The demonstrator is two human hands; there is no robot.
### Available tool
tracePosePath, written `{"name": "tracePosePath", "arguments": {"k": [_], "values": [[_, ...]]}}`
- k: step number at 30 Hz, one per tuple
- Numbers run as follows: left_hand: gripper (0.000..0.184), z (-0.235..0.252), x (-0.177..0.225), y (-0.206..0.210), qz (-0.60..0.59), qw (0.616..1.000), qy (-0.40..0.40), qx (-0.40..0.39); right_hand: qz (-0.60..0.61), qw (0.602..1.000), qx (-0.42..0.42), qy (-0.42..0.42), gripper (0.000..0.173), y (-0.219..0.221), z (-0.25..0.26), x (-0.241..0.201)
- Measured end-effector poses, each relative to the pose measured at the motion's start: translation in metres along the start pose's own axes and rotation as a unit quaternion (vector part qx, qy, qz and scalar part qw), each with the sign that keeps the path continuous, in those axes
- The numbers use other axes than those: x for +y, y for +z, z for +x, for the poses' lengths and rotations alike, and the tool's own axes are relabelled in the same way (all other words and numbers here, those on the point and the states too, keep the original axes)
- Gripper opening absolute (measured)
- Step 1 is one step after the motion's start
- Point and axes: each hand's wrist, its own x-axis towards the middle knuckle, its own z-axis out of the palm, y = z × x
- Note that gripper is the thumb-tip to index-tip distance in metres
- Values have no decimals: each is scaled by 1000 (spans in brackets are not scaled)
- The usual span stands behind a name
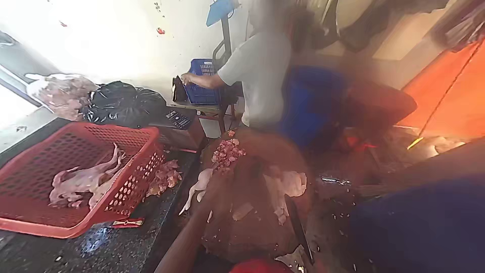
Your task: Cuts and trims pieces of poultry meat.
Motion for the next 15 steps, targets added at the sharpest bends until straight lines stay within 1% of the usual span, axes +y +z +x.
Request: {"name": "tracePosePath", "arguments": {"k": [3, 6, 9, 11, 13, 15], "values": [[32, 16, 7, 1, -25, 1000, -5, -2, -3, 1000, -4, -10, 48, -3, -3, -5], [37, 27, 15, 7, -36, 999, -31, 0, 9, 1000, 1, -9, 45, 0, -1, -4], [40, 42, 28, 15, 18, 999, -36, 5, 29, 1000, 8, -2, 43, 4, 7, 4], [42, 48, 43, 15, 68, 997, -20, 5, 36, 999, 10, 4, 42, 6, 10, 7], [43, 60, 55, 10, 109, 994, -4, 12, 34, 999, 7, 18, 44, 6, 9, 5], [47, 77, 62, 2, 126, 992, -17, 22, 37, 999, 8, 18, 43, 7, 9, 5]]}}
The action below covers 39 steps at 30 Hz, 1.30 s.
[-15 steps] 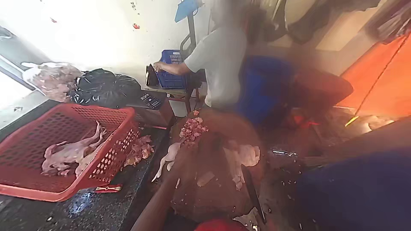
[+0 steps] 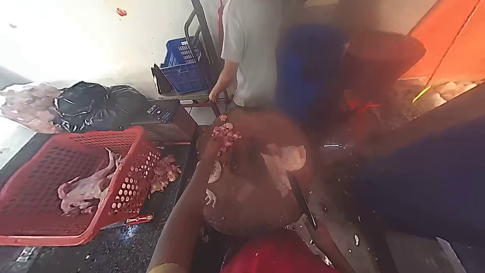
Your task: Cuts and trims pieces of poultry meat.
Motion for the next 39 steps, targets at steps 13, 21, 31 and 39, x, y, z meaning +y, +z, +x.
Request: {"name": "tracePosePath", "arguments": {"k": [13, 21, 31, 39], "values": [[40, 9, -27, -18, -21, 999, 22, 45, 33, 999, 1, -9, 38, 1, -2, -1], [45, 37, -26, 18, 337, 940, 47, 19, 7, 1000, -1, -27, 39, -2, 4, 2], [55, 56, -5, -1, 363, 927, 53, 74, 49, 998, 30, -3, 37, 9, 0, -2], [43, 48, 25, -25, -246, 966, 18, -77, 34, 998, 41, -45, 39, 9, 11, -2]]}}
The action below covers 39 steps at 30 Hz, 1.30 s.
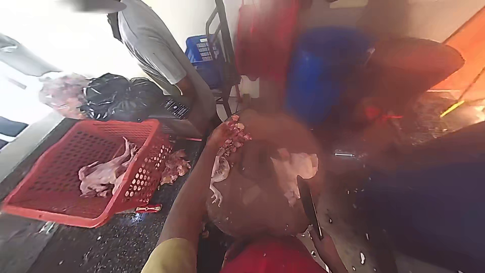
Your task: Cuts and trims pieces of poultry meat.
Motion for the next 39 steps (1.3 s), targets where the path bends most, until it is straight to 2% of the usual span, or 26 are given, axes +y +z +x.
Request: {"name": "tracePosePath", "arguments": {"k": [3, 5, 9, 13, 16, 18, 20, 24, 27, 29, 31, 33, 36, 39], "values": [[45, -7, -6, -5, -39, 998, -27, 31, -6, 1000, -9, 0, 39, -2, -1, -6], [40, -2, -13, -8, -7, 998, -21, 67, -12, 1000, -15, 11, 42, -4, 1, -8], [39, 15, -17, -5, 81, 994, 19, 74, -28, 999, -28, 1, 45, -3, 15, -1], [38, 30, -5, 17, 54, 995, 69, 44, -27, 999, -20, -10, 43, -3, 16, -6], [37, 31, -12, 24, 158, 980, 98, 70, -35, 999, -26, 7, 43, -6, 13, -12], [37, 0, -19, 29, 232, 965, 101, 74, -39, 999, -26, 18, 43, -7, 12, -15], [37, -33, -42, 28, 267, 959, 86, 44, -31, 999, -29, 25, 44, -4, 12, -18], [34, -129, -109, 12, 306, 948, -35, -77, -31, 998, -36, 46, 49, 0, 8, -17], [34, -180, -154, 9, 382, 916, -69, -97, -65, 996, -45, 44, 51, -2, 9, -20], [40, -202, -169, 18, 464, 878, -53, -103, -95, 993, -56, 33, 51, -5, 7, -25], [43, -212, -180, 30, 550, 832, 2, -74, -115, 991, -63, 4, 52, -9, 6, -42], [42, -216, -187, 39, 585, 809, 37, -47, -99, 991, -82, -41, 52, -11, 1, -69], [38, -229, -175, 56, 576, 814, 22, -72, -25, 982, -147, -116, 47, -9, -9, -106], [34, -223, -167, 53, 521, 850, -32, -74, -36, 974, -203, -95, 47, 9, 0, -113]]}}
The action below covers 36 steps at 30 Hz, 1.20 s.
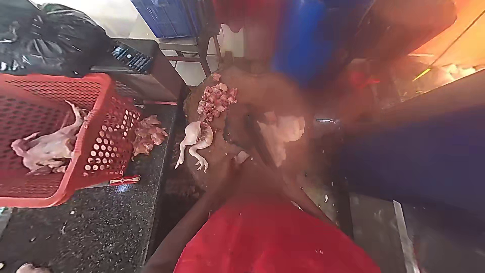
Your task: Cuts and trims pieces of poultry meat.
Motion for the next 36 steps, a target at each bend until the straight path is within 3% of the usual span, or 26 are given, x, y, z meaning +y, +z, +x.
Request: {"name": "tracePosePath", "arguments": {"k": [2, 5, 8, 11, 15, 17, 18, 20, 23, 27, 32, 34, 36], "values": [[35, 5, 2, -9, -91, 996, -18, -1, -15, 999, -3, 40, 48, 9, 5, 5], [34, 1, 14, -22, -209, 976, 53, 39, 1, 999, 22, 47, 47, 15, 5, 17], [35, 1, 22, -19, -195, 975, 90, 56, 0, 998, 47, 53, 49, 9, 5, 10], [45, 3, 16, 5, -46, 996, 53, 47, -17, 997, 69, -7, 48, -3, -3, -23], [49, 2, 6, 36, -70, 995, -18, 63, 67, 979, 84, -170, 57, -7, -8, -58], [45, 1, 4, 42, -68, 994, -19, 78, 19, 975, 97, -199, 64, 1, -4, -60], [40, 1, 0, 47, -61, 994, 0, 96, -38, 977, 96, -185, 64, 5, 0, -56], [33, 1, -5, 54, -33, 990, 39, 128, -135, 987, 30, -77, 55, 10, 12, -45], [30, -1, -3, 56, -18, 989, 45, 138, -159, 987, -28, 23, 59, 12, 31, -31], [30, -4, -13, 59, -35, 986, 65, 147, -170, 985, 22, -34, 54, 9, 10, -57], [46, -11, -10, 55, -92, 990, -9, 108, -105, 983, 45, -145, 56, 11, -18, -92], [42, -11, -8, 54, -81, 990, 6, 115, -130, 986, 17, -100, 53, 23, -9, -76], [36, -8, -8, 56, -57, 990, 30, 128, -160, 986, -40, 4, 59, 35, 10, -53]]}}
